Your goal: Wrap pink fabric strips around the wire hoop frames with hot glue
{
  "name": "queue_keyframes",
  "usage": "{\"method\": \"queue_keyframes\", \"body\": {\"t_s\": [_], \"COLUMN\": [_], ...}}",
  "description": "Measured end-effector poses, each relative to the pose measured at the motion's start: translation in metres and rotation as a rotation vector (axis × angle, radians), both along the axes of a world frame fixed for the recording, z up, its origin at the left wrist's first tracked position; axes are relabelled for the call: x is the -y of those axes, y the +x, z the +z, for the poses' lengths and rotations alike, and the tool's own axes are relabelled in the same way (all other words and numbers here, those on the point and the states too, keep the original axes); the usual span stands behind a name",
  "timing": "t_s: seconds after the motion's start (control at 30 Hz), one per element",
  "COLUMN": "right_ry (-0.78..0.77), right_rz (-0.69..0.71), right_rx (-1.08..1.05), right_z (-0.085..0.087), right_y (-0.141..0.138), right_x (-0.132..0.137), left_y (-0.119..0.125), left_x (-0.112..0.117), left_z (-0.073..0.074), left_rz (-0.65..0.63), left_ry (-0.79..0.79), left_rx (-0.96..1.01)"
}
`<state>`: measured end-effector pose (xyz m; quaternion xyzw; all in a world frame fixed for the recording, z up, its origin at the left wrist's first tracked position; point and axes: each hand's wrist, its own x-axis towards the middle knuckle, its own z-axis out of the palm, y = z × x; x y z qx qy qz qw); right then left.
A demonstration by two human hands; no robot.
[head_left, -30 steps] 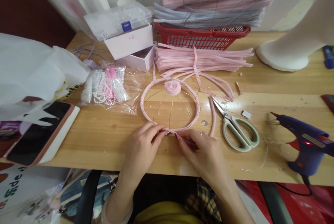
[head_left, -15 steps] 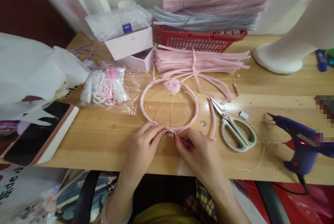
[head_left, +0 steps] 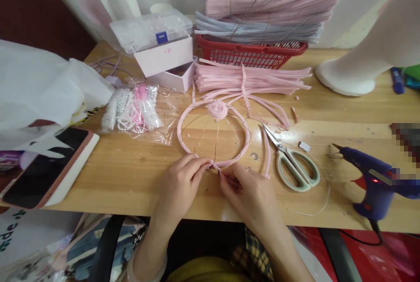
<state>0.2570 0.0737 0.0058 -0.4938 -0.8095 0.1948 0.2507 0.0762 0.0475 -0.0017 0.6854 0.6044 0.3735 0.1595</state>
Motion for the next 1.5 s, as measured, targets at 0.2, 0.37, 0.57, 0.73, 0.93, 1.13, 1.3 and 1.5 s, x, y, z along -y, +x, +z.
{"method": "queue_keyframes", "body": {"t_s": [0.2,0.37,0.57,0.73,0.93,1.13,1.3,1.5], "right_ry": [0.041,0.145,0.246,0.190,0.242,0.211,0.174,0.210], "right_rz": [0.058,0.173,0.205,0.200,0.339,0.432,0.472,0.469], "right_rx": [-0.050,-0.145,-0.138,-0.136,-0.356,-0.395,-0.421,-0.425], "right_z": [0.000,0.003,0.000,0.000,0.002,0.007,0.014,0.017], "right_y": [-0.002,0.000,-0.003,-0.008,-0.004,0.002,0.006,0.009], "right_x": [-0.004,-0.004,-0.007,-0.008,-0.005,-0.004,-0.002,0.000], "left_y": [-0.001,-0.002,-0.001,0.004,-0.006,-0.014,-0.011,-0.008], "left_x": [-0.001,0.011,0.020,0.013,0.019,0.022,0.024,0.021], "left_z": [-0.001,0.009,0.014,0.013,0.023,0.025,0.021,0.015], "left_rz": [0.000,0.048,0.153,0.158,0.076,-0.057,-0.139,-0.304], "left_ry": [-0.013,-0.129,-0.516,-0.569,-0.624,-0.858,-0.843,-0.904], "left_rx": [0.050,0.283,0.697,0.624,0.844,1.339,1.417,1.505]}}
